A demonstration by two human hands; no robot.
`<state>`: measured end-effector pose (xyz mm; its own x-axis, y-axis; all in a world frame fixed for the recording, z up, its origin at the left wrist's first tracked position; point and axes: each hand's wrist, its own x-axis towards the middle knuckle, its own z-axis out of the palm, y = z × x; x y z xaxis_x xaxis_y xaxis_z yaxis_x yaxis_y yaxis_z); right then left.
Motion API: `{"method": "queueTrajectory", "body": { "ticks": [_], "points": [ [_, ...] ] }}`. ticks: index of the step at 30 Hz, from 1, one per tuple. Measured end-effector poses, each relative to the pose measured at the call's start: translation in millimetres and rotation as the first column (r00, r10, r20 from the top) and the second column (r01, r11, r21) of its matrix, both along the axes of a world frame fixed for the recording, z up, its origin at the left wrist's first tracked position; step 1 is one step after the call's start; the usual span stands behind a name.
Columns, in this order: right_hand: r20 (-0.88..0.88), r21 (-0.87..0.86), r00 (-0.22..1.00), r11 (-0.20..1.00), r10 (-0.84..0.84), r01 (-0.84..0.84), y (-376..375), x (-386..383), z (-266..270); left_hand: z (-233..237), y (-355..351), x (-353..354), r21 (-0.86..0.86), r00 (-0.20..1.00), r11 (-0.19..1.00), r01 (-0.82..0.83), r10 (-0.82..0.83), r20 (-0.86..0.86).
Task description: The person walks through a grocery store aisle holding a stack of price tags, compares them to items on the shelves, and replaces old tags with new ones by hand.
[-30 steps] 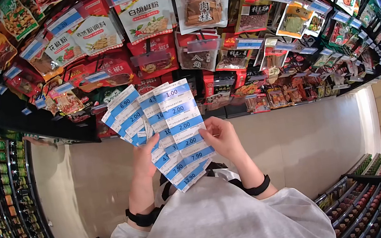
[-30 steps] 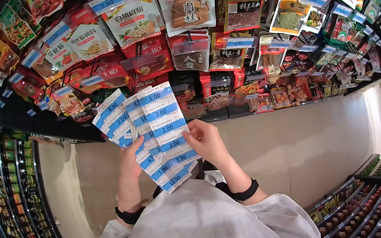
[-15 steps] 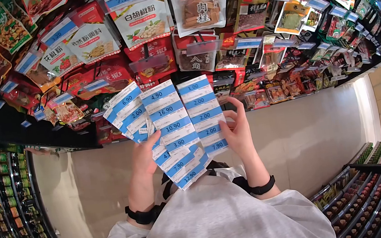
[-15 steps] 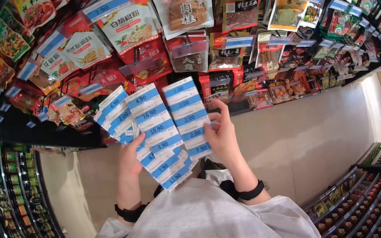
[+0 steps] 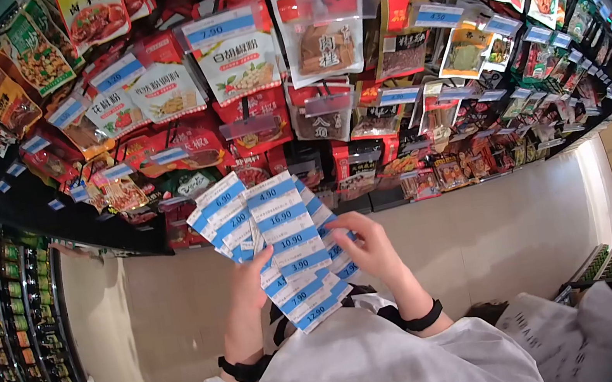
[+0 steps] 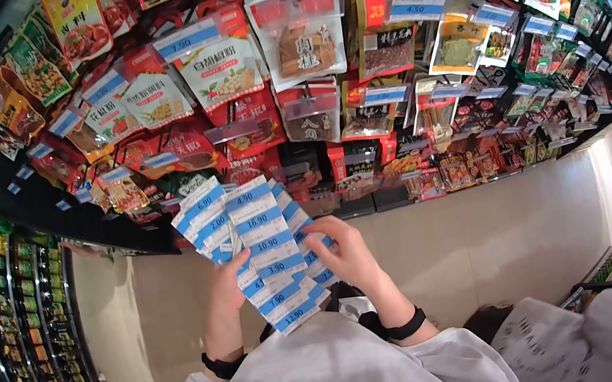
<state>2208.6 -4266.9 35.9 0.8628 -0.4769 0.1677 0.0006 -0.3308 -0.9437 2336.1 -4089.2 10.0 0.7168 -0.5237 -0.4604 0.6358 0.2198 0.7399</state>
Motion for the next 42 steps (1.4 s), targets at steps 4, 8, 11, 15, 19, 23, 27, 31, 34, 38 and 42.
{"method": "queueTrajectory", "body": {
  "ticks": [4, 8, 11, 15, 19, 23, 27, 31, 34, 38, 42],
  "points": [
    [0.059, -0.123, 0.998, 0.992, -0.024, 0.031, -1, -3, 9, 5, -4, -8, -0.025, 1.0, 1.0, 0.016, -0.016, -0.005],
    [0.093, -0.121, 0.993, 0.989, -0.074, 0.085, -3, -7, 6, 4, -7, -10, -0.074, 1.0, 0.997, 0.025, -0.025, 0.01],
    [0.073, -0.216, 0.996, 0.974, -0.057, 0.072, -4, -12, 11, 12, -13, -15, -0.082, 0.999, 0.996, 0.028, -0.026, 0.032],
    [0.067, -0.257, 0.997, 0.966, 0.046, -0.027, 4, -18, 11, 13, -19, -25, -0.089, 0.997, 0.994, 0.067, -0.065, 0.029],
    [0.022, 0.002, 0.996, 0.996, 0.092, -0.092, 6, -24, 11, 9, -21, -30, -0.105, 0.994, 0.989, 0.104, -0.098, 0.053],
    [-0.006, -0.026, 0.997, 0.997, 0.077, -0.077, 3, -31, 7, 6, -22, -37, -0.085, 0.996, 0.993, 0.081, -0.079, 0.032],
    [-0.035, -0.017, 0.997, 0.997, 0.074, -0.075, 1, -41, 10, 4, -27, -47, -0.112, 0.996, 0.991, 0.077, -0.072, 0.054],
    [-0.045, 0.038, 0.996, 0.996, 0.081, -0.079, -2, -50, 8, 6, -28, -55, -0.096, 0.994, 0.991, 0.088, -0.082, 0.07],
    [-0.049, 0.003, 0.996, 0.997, 0.079, -0.079, -5, -54, 7, 5, -31, -58, -0.103, 0.993, 0.99, 0.093, -0.085, 0.081],
    [-0.062, 0.002, 0.996, 0.998, 0.06, -0.06, -8, -59, 6, 3, -34, -57, -0.098, 0.988, 0.989, 0.112, -0.1, 0.118],
    [-0.031, -0.057, 0.999, 0.998, 0.012, -0.014, -10, -63, 8, 12, -38, -58, -0.113, 0.985, 0.985, 0.13, -0.115, 0.132]
  ]
}}
